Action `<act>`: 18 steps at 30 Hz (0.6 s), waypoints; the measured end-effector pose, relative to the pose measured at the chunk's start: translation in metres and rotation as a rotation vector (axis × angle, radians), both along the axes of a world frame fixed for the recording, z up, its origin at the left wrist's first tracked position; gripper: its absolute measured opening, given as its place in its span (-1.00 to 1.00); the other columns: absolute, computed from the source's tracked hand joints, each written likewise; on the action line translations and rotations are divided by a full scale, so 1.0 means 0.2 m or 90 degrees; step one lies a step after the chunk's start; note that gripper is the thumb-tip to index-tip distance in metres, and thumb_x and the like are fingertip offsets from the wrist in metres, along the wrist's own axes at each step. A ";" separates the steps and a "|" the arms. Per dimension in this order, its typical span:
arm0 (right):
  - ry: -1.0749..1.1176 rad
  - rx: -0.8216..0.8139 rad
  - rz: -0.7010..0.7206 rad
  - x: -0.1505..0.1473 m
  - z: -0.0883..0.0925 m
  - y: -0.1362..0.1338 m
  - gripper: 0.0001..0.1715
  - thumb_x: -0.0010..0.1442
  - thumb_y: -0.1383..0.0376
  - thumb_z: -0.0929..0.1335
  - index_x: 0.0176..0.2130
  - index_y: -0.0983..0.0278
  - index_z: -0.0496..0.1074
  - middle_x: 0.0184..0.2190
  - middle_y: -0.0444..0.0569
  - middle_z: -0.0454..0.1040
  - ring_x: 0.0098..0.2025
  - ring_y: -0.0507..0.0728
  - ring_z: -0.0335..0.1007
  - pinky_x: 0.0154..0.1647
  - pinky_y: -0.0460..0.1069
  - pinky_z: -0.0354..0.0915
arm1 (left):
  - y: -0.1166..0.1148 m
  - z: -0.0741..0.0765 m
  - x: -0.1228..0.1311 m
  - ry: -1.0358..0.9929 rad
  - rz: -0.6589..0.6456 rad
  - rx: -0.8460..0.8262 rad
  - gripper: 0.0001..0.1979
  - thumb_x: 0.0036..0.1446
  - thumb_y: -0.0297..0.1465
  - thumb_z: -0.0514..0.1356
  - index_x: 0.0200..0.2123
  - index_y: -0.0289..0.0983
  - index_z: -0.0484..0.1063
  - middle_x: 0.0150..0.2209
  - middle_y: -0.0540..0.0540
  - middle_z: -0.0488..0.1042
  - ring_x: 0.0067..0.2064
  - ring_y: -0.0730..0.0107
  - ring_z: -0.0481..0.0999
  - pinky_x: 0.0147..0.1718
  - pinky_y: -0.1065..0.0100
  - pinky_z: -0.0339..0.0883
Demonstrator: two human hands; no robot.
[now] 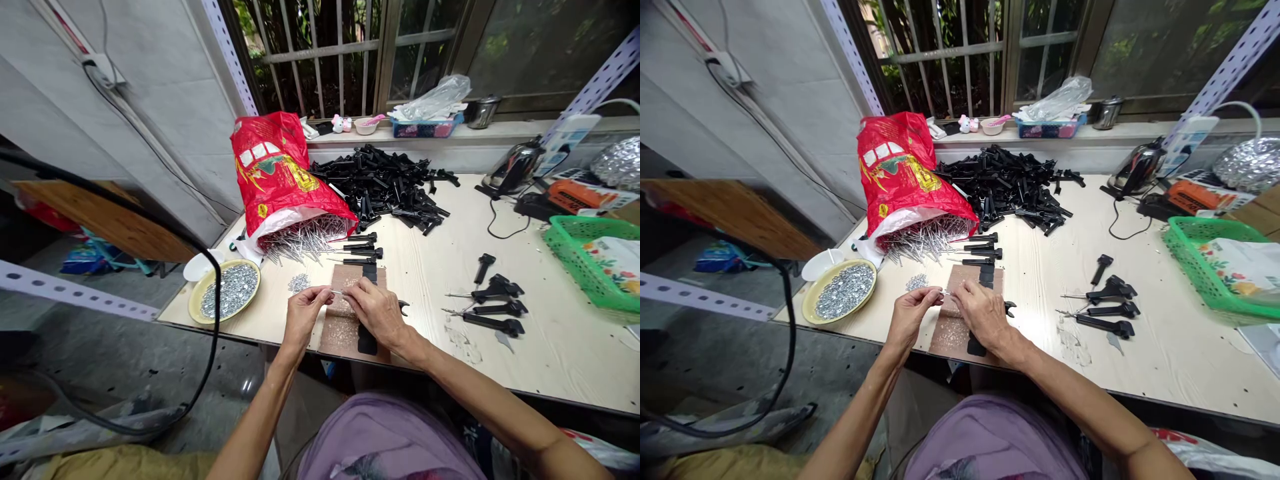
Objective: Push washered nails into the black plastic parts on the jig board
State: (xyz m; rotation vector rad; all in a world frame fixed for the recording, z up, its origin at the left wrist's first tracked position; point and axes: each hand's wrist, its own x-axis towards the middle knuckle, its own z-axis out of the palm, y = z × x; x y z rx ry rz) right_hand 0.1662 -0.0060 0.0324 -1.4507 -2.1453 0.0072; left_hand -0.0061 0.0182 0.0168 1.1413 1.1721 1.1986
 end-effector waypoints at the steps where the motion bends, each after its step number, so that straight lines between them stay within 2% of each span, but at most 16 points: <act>1: 0.018 -0.007 0.004 0.00 0.00 0.00 -0.73 0.33 0.23 0.20 -0.21 0.24 0.43 -0.32 -0.03 0.42 -0.34 0.04 0.37 -0.37 -0.09 0.18 | 0.00 0.00 0.00 0.003 -0.002 0.001 -0.76 -0.04 -0.29 0.32 -0.34 -0.34 0.56 -0.43 -0.07 0.55 -0.38 0.42 0.49 -0.28 0.37 0.37; 8: 0.096 -0.071 0.061 0.03 -0.03 0.02 -0.75 0.32 0.27 0.20 -0.19 0.26 0.43 -0.28 0.00 0.40 -0.30 0.07 0.36 -0.32 -0.07 0.26 | 0.02 -0.02 0.00 0.019 -0.029 -0.011 -0.78 -0.04 -0.28 0.31 -0.35 -0.31 0.56 -0.43 -0.05 0.55 -0.38 0.43 0.49 -0.29 0.39 0.36; 13: 0.278 -0.143 0.109 0.05 -0.04 0.05 -0.84 0.27 0.26 0.28 -0.23 0.27 0.42 -0.33 -0.06 0.41 -0.28 0.05 0.36 -0.24 -0.07 0.29 | 0.03 -0.01 0.00 0.022 -0.050 -0.022 -0.76 -0.05 -0.27 0.32 -0.35 -0.32 0.56 -0.45 -0.05 0.55 -0.39 0.43 0.48 -0.30 0.39 0.35; 15: 0.274 -0.144 0.123 0.07 -0.05 0.06 -0.85 0.25 0.27 0.30 -0.21 0.26 0.43 -0.32 -0.05 0.39 -0.25 0.06 0.36 -0.22 -0.06 0.29 | 0.04 0.00 0.01 0.024 -0.062 -0.029 -0.75 -0.05 -0.26 0.32 -0.36 -0.33 0.56 -0.46 -0.05 0.54 -0.40 0.43 0.48 -0.31 0.40 0.35; 18: 0.198 -0.136 0.138 0.11 -0.06 0.05 -0.80 0.29 0.29 0.24 -0.15 0.23 0.44 -0.30 -0.03 0.38 -0.26 0.06 0.36 -0.23 -0.05 0.29 | 0.03 -0.01 0.03 0.053 -0.085 -0.033 -0.75 -0.06 -0.25 0.32 -0.40 -0.35 0.56 -0.47 -0.06 0.54 -0.40 0.43 0.47 -0.34 0.42 0.32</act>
